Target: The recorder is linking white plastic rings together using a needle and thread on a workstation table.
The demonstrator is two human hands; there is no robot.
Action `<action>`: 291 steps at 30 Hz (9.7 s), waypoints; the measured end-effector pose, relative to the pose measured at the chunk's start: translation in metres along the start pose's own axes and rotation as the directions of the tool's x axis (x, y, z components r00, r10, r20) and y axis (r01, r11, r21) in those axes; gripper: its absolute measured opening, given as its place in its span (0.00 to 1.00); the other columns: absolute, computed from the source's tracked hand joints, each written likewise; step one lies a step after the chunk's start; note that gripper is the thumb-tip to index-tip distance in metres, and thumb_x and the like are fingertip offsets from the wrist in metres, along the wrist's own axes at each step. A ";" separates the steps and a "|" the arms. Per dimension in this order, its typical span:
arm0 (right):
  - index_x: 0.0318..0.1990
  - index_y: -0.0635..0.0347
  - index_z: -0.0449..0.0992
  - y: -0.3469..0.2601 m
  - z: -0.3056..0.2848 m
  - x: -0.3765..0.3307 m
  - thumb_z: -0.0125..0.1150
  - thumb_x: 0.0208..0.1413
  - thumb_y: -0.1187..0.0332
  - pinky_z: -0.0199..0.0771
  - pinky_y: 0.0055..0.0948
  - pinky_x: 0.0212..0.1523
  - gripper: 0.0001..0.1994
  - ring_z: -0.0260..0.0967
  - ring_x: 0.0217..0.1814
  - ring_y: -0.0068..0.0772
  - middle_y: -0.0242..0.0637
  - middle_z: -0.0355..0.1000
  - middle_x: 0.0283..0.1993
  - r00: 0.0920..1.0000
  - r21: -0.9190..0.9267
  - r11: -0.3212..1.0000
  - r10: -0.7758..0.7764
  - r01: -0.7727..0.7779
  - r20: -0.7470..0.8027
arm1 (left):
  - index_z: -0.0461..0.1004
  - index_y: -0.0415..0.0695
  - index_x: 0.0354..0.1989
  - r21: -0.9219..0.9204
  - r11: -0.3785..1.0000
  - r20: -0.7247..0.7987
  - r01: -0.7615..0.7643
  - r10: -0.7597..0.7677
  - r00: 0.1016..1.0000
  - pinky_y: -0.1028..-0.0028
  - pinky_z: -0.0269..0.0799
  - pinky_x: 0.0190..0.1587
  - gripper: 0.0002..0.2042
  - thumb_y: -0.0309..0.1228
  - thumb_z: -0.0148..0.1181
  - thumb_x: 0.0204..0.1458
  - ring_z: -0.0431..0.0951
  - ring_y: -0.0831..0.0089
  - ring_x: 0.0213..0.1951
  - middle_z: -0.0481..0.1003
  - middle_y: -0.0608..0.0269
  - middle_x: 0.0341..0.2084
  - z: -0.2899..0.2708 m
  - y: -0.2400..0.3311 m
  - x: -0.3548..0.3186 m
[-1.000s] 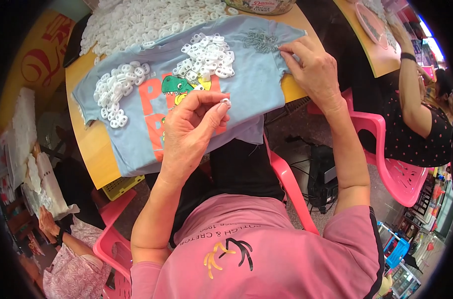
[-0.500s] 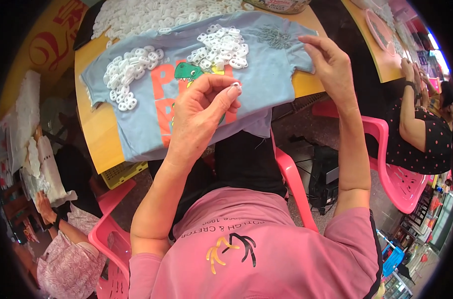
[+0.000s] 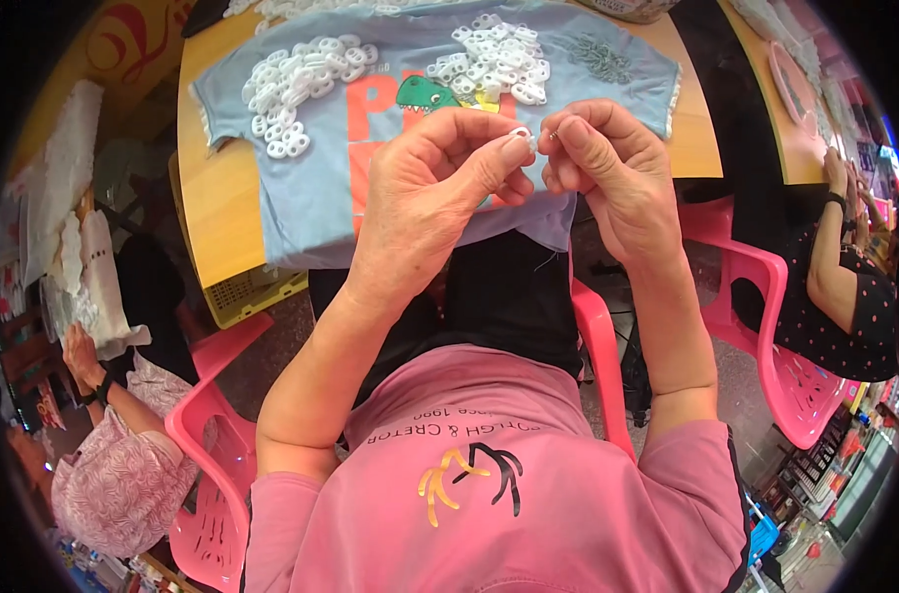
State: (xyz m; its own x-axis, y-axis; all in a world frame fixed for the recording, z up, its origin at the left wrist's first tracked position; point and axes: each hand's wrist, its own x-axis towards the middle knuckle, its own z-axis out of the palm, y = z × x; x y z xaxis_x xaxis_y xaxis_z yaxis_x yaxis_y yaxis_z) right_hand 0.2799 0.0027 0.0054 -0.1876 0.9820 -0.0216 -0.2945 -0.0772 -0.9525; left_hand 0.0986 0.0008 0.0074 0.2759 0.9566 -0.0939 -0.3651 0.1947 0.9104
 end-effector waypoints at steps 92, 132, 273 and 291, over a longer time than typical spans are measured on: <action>0.39 0.56 0.77 0.069 0.212 0.072 0.61 0.51 0.70 0.71 0.38 0.30 0.08 0.72 0.32 0.43 0.37 0.70 0.31 0.687 -0.705 0.061 -0.301 0.707 0.662 | 0.74 0.35 0.38 -0.001 0.986 -0.471 -0.166 0.146 0.870 0.76 0.76 0.34 0.08 0.28 0.61 0.56 0.78 0.73 0.29 0.77 0.57 0.29 -0.175 0.067 -0.128; 0.48 0.68 0.76 0.031 0.159 0.008 0.63 0.56 0.73 0.73 0.20 0.43 0.13 0.72 0.40 0.21 0.37 0.76 0.43 0.989 -0.020 0.990 -0.143 0.143 -0.029 | 0.72 0.35 0.36 0.027 0.979 -0.282 -0.204 0.203 0.938 0.81 0.73 0.30 0.08 0.28 0.61 0.55 0.78 0.79 0.28 0.78 0.60 0.28 -0.097 0.046 -0.075; 0.44 0.66 0.74 -0.046 -0.062 0.008 0.60 0.57 0.77 0.71 0.18 0.40 0.08 0.70 0.39 0.18 0.33 0.74 0.40 0.987 -0.561 0.813 -0.148 0.159 0.065 | 0.74 0.37 0.40 0.046 0.992 0.039 0.119 -0.121 0.992 0.82 0.71 0.37 0.07 0.25 0.62 0.55 0.74 0.82 0.32 0.75 0.67 0.30 0.041 -0.019 0.035; 0.37 0.62 0.78 -0.049 -0.127 0.045 0.62 0.52 0.69 0.71 0.32 0.37 0.07 0.73 0.33 0.39 0.40 0.74 0.33 0.925 -0.989 -0.103 -0.355 0.101 0.132 | 0.73 0.38 0.38 0.029 0.997 -0.030 0.075 -0.074 0.997 0.80 0.71 0.34 0.08 0.27 0.63 0.54 0.75 0.81 0.30 0.76 0.65 0.30 0.022 -0.017 0.028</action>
State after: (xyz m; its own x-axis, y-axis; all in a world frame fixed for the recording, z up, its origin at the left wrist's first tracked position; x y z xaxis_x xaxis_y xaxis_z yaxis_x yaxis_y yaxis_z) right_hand 0.4054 0.0722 0.0123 -0.1924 0.9135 0.3584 0.9387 0.2778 -0.2042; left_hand 0.1318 0.0197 -0.0017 0.2751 0.9457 -0.1733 -0.3178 0.2596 0.9119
